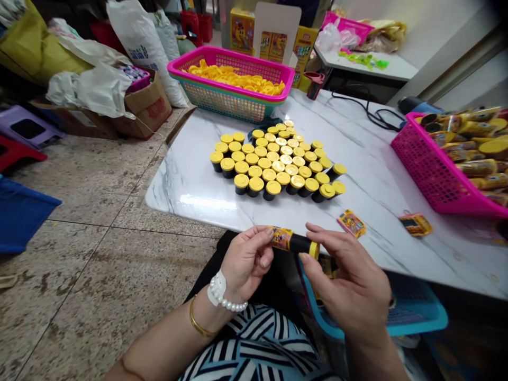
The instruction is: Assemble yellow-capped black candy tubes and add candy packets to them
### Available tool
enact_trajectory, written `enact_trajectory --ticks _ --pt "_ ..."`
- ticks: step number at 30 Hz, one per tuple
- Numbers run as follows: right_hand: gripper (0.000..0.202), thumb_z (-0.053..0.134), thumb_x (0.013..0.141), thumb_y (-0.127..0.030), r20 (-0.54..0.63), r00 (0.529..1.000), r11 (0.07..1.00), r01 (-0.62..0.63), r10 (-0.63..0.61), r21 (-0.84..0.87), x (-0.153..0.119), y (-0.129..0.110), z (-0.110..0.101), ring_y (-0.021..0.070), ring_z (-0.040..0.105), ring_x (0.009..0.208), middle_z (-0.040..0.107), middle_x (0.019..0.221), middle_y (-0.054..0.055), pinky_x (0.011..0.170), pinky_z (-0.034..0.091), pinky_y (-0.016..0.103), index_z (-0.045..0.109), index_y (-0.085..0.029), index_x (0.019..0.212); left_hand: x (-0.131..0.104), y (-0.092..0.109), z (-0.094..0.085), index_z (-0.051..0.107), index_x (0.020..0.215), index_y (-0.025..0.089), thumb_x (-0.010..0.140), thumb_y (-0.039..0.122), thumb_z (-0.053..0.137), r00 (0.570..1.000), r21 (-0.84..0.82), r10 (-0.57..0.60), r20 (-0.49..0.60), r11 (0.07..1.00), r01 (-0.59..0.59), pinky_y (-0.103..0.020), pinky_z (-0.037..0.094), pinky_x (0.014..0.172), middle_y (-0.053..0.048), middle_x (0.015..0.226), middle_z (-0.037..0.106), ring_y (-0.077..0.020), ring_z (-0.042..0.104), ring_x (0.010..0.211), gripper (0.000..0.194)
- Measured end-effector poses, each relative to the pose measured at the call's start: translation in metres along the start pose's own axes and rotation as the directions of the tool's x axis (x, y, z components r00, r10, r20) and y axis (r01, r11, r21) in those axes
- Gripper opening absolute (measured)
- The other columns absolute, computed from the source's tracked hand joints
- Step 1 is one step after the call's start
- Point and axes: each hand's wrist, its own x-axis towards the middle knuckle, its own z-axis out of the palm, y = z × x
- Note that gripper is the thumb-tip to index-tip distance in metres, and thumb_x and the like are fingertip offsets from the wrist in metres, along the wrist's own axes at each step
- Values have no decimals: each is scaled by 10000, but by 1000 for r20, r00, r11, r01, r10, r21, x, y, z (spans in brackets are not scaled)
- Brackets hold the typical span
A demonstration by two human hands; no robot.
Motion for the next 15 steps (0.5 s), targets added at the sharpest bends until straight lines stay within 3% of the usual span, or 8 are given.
enact_trajectory --ticks 3,6,11,15 --pt "335 698 791 -143 23 999 995 -32 30 94 -4 -2 4 255 649 1037 671 1120 94 910 551 452 682 -243 1110 -1 1 -2 568 810 145 719 284 776 999 -28 -37 18 999 37 -135 100 316 78 484 505 9 283 310 266" --pt "318 686 807 -155 -30 996 983 -82 88 163 -4 0 11 242 654 990 658 1073 89 868 573 423 684 -249 1111 -3 -2 -3 581 805 144 711 331 786 1000 28 -14 24 1000 13 -135 103 322 72 462 498 -1 304 317 292" --pt "229 664 834 -152 26 986 911 -164 167 378 -8 8 20 194 658 927 604 1044 68 767 598 322 685 -242 1043 -14 -11 -3 617 833 139 723 415 783 989 188 136 -55 974 -123 -110 151 345 70 449 473 -12 323 367 340" --pt "361 690 808 -110 28 987 880 -152 156 450 -24 11 13 208 684 943 639 1061 73 808 603 350 650 -250 1138 -24 -12 -10 604 1006 168 733 376 788 967 282 253 -18 929 -238 -117 301 366 37 687 571 -20 421 436 389"
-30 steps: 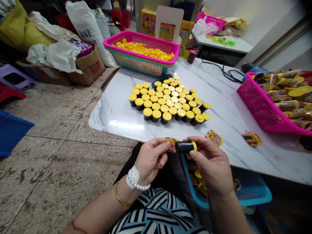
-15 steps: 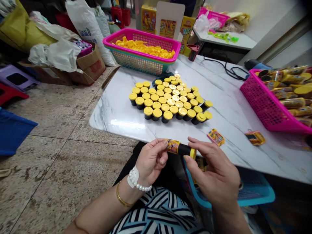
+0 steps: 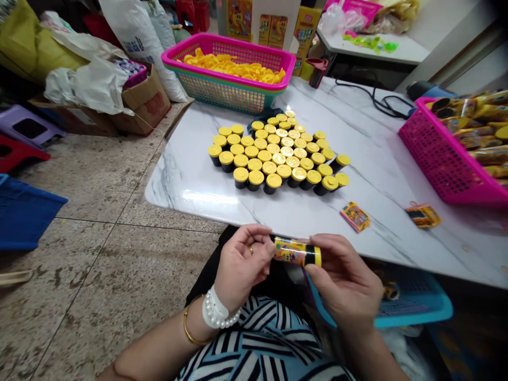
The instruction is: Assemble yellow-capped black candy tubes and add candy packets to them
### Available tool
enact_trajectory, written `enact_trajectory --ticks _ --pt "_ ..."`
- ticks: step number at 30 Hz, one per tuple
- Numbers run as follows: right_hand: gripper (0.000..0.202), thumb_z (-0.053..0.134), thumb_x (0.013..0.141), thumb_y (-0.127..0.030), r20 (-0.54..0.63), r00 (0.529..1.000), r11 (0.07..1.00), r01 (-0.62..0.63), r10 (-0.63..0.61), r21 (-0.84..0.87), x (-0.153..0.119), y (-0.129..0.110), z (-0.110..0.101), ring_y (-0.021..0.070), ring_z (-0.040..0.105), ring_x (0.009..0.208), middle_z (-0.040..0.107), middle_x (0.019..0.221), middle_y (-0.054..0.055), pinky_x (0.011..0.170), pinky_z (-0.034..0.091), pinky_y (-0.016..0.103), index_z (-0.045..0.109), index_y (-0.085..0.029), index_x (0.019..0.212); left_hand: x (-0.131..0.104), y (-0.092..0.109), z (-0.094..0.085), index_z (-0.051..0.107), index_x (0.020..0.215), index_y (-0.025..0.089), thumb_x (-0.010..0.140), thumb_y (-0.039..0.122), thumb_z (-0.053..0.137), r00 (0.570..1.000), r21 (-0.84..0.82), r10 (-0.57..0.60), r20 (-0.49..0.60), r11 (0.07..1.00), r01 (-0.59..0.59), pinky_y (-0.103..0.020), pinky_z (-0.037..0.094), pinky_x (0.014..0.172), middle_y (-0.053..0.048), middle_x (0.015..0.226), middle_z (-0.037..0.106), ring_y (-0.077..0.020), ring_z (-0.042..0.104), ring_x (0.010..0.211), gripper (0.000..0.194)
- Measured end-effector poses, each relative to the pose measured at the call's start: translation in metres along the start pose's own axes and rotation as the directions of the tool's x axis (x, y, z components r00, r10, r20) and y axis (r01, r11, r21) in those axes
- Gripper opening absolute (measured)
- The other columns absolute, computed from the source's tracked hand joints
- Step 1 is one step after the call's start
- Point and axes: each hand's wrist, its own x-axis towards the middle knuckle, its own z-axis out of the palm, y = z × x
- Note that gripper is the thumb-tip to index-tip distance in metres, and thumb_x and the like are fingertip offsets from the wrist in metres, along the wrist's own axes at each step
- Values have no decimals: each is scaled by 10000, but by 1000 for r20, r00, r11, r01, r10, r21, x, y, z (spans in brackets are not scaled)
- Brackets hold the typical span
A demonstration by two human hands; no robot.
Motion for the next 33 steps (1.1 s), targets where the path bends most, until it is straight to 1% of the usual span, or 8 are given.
enact_trajectory --ticks 3,6,9,15,20,26,29,33 --pt "456 708 792 -89 22 1000 1000 -20 20 -6 -12 3 -7 213 697 943 676 1057 67 828 601 371 604 -265 1199 -3 -2 -10 577 1158 194 691 295 825 994 106 28 105 994 -40 -126 388 396 -7 883 602 -35 496 521 539" --pt "384 735 779 -115 147 989 991 29 -10 -130 -19 12 -10 223 681 962 689 1041 71 847 584 396 645 -252 1126 -4 -8 -17 633 1121 158 743 325 779 965 250 -113 238 967 52 -156 432 403 -14 784 615 -61 517 505 438" --pt "342 773 759 -169 203 979 979 59 -19 -193 -23 24 -11 218 664 951 683 1031 74 812 580 378 674 -243 1078 -2 -15 -22 689 1012 134 757 355 766 952 328 -197 233 938 114 -172 429 416 1 663 613 -62 504 455 346" --pt "200 696 827 -181 268 955 978 -74 126 -194 -31 30 -16 145 654 764 660 966 59 665 576 279 694 -222 1023 0 -29 -31 658 1080 145 688 394 817 892 314 -364 267 908 277 -157 394 432 -29 776 665 -65 537 504 491" --pt "343 649 871 -229 419 883 974 -154 211 -167 -34 33 -18 138 647 837 630 1138 88 689 574 253 655 -245 1213 -1 -35 -33 612 1080 139 731 316 772 897 374 -342 281 899 226 -169 393 501 -16 784 644 -51 511 534 423" --pt "356 613 902 -241 586 738 942 -281 333 -182 -30 29 -24 97 599 747 636 1180 78 616 518 206 636 -259 1256 8 -35 -33 513 1150 160 673 223 769 879 567 -349 325 816 115 -168 336 502 58 695 593 -48 441 519 545" --pt "271 633 877 -206 543 745 921 -344 387 -184 -32 30 -27 87 584 692 658 1033 48 594 506 196 684 -225 1142 9 -39 -37 489 1173 153 686 253 779 857 536 -386 341 829 159 -183 367 529 32 734 623 -63 483 553 575" --pt "236 700 810 -156 405 863 953 -254 301 -167 -42 41 -26 113 630 737 649 989 48 638 548 226 681 -195 1043 4 -48 -45 538 1136 134 720 310 785 834 454 -441 333 850 268 -205 422 587 5 775 630 -83 548 616 515"
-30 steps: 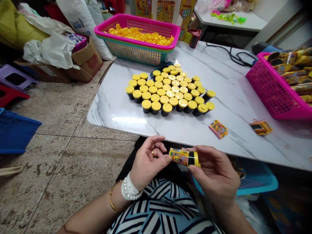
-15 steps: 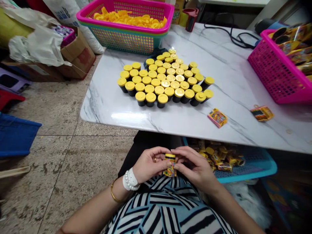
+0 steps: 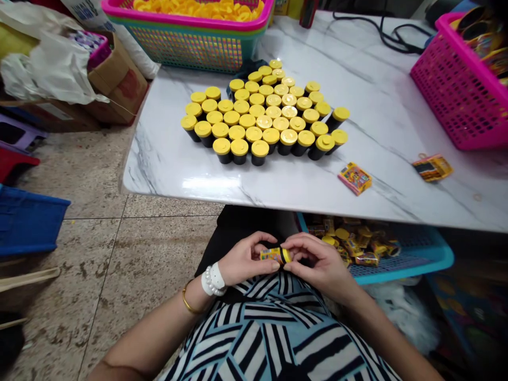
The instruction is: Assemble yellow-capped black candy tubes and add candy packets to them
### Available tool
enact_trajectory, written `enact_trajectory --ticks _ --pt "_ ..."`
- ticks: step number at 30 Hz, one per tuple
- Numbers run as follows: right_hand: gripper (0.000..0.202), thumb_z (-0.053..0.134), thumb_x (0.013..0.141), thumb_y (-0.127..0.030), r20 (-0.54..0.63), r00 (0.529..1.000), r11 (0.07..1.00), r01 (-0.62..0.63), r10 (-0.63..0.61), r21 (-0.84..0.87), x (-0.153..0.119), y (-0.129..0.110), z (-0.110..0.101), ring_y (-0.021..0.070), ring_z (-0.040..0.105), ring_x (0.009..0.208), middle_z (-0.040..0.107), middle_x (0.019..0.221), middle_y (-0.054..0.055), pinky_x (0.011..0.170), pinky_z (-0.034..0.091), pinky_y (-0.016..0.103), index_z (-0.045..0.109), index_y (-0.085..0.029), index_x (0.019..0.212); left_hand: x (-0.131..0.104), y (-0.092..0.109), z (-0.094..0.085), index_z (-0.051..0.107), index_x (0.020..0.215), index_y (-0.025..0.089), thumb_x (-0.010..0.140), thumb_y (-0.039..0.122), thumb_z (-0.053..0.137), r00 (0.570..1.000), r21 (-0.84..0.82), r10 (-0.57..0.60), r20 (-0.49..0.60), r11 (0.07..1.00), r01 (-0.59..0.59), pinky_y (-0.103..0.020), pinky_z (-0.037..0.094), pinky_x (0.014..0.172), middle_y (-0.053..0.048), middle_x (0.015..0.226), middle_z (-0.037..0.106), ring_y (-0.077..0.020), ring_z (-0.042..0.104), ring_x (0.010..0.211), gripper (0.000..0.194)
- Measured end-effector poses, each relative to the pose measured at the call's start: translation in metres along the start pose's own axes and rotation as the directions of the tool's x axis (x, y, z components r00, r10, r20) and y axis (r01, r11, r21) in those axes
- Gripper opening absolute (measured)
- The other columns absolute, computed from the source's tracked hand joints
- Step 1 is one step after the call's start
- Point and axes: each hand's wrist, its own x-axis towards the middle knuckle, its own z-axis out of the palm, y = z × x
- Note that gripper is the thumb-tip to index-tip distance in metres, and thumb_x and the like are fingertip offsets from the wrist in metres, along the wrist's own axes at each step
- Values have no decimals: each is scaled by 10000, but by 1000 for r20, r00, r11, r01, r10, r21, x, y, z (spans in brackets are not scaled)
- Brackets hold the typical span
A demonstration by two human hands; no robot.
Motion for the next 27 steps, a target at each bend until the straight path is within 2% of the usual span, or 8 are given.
enact_trajectory --ticks 2,5,7,13,16,20,23,27 --pt "244 706 806 -133 -75 988 988 130 -137 -85 -3 6 4 139 652 822 653 1021 65 694 565 257 681 -201 1039 -3 -5 1 594 1071 128 737 321 779 999 -23 9 -39 1000 -10 -212 438 606 -16 822 643 -92 566 650 428" --pt "216 705 814 -121 -135 952 953 249 -273 -175 -7 7 11 159 663 865 672 969 58 745 568 288 686 -213 1009 -7 -8 3 653 1051 123 759 303 767 984 32 135 -116 991 -132 -249 474 722 -48 915 669 -131 605 778 361" --pt "211 687 826 -117 -182 941 946 246 -285 -211 -11 4 13 157 670 852 676 947 57 741 568 278 687 -213 1014 -7 -6 4 675 1049 119 768 291 762 976 65 194 -100 980 -188 -262 472 776 -57 941 677 -149 611 834 341" --pt "459 757 784 -163 -230 932 941 216 -278 -261 -20 -2 14 205 662 1028 677 1115 98 803 583 277 642 -231 1224 -5 10 7 636 974 130 763 291 774 995 -74 89 -44 993 -92 -213 456 654 2 785 639 -84 551 651 299" --pt "488 760 775 -128 -292 921 956 199 -257 -216 -24 2 16 176 684 922 694 1075 70 784 586 269 653 -267 1229 -2 11 11 635 1013 134 784 288 755 989 -51 145 -20 988 -145 -213 452 669 -5 816 633 -90 551 682 301" --pt "427 761 773 -135 -409 912 996 67 -36 62 -31 5 27 141 693 809 681 1025 39 698 593 233 697 -290 1165 1 4 16 656 1039 125 850 304 680 962 118 272 -6 956 -270 -228 440 681 -33 856 625 -123 553 747 261" --pt "343 774 771 -194 -463 862 944 -53 207 325 -35 5 40 137 706 773 684 984 29 710 600 244 725 -272 1101 2 -4 17 668 1031 124 881 288 639 926 325 378 -7 876 -355 -249 446 686 -59 891 636 -144 565 766 224" --pt "305 765 787 -330 -349 798 787 -235 491 570 -38 10 50 142 694 620 720 756 23 641 606 272 724 -208 1064 5 -18 14 658 1113 152 859 207 660 811 512 584 40 685 -519 -287 476 786 -85 979 671 -175 607 860 260"
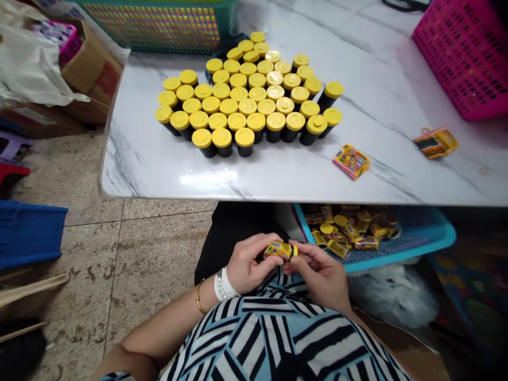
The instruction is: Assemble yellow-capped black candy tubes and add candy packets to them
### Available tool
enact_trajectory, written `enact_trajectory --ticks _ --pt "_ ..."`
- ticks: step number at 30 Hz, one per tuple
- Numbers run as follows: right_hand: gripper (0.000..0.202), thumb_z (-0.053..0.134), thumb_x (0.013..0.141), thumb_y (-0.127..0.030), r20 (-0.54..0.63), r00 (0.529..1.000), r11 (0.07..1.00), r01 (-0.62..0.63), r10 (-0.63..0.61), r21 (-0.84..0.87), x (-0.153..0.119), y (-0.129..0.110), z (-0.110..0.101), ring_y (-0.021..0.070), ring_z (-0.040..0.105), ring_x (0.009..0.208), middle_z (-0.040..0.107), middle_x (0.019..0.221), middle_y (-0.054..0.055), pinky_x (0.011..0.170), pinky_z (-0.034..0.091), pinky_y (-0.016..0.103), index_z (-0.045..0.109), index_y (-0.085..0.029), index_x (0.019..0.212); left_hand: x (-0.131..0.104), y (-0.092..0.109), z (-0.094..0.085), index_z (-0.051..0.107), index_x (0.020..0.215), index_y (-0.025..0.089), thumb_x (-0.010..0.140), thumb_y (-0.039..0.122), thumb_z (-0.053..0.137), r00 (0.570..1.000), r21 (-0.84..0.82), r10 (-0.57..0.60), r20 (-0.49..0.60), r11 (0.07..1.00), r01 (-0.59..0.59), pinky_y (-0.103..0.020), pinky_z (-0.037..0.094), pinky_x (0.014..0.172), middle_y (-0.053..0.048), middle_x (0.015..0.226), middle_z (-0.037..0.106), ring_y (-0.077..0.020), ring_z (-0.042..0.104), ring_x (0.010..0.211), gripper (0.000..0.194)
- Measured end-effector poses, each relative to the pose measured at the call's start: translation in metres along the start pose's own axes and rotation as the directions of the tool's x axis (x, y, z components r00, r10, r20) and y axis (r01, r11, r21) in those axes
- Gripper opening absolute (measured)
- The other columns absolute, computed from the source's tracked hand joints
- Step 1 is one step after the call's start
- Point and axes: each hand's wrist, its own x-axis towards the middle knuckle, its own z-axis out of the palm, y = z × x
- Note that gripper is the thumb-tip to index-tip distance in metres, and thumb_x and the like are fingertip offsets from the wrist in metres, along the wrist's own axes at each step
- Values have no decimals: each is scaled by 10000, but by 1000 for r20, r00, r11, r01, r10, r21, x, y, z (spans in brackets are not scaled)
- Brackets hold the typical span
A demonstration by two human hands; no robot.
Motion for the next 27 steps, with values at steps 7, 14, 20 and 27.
enact_trajectory --ticks 7,14,20,27 --pt "326 788 756 -306 53 993 994 108 -107 -26 11 10 -9 177 718 829 708 1075 72 765 622 323 728 -237 1068 -5 -8 1 565 1260 180 776 337 765 965 -238 -257 59 935 264 -289 514 753 -105 1073 659 -194 628 897 547" --pt "462 725 803 -119 284 806 718 592 -519 -366 14 5 -20 165 682 916 659 1083 61 763 605 269 674 -314 1219 5 -4 -6 647 1010 132 731 289 810 852 -515 -468 233 684 517 -237 473 736 -36 882 666 -123 612 779 359" --pt "503 711 814 -111 310 729 575 676 -610 -461 19 5 -19 175 685 921 701 1051 64 821 583 293 637 -292 1277 17 -14 5 689 962 125 692 341 834 840 -483 -475 261 689 540 -251 467 754 -30 853 679 -130 612 772 375" --pt "436 682 846 -169 321 786 631 617 -528 -471 23 10 -27 202 675 1001 677 1140 79 862 574 339 654 -318 1255 12 -24 -2 611 1044 114 769 499 736 708 -511 -620 339 511 691 -193 407 498 -37 721 654 -98 580 543 490"
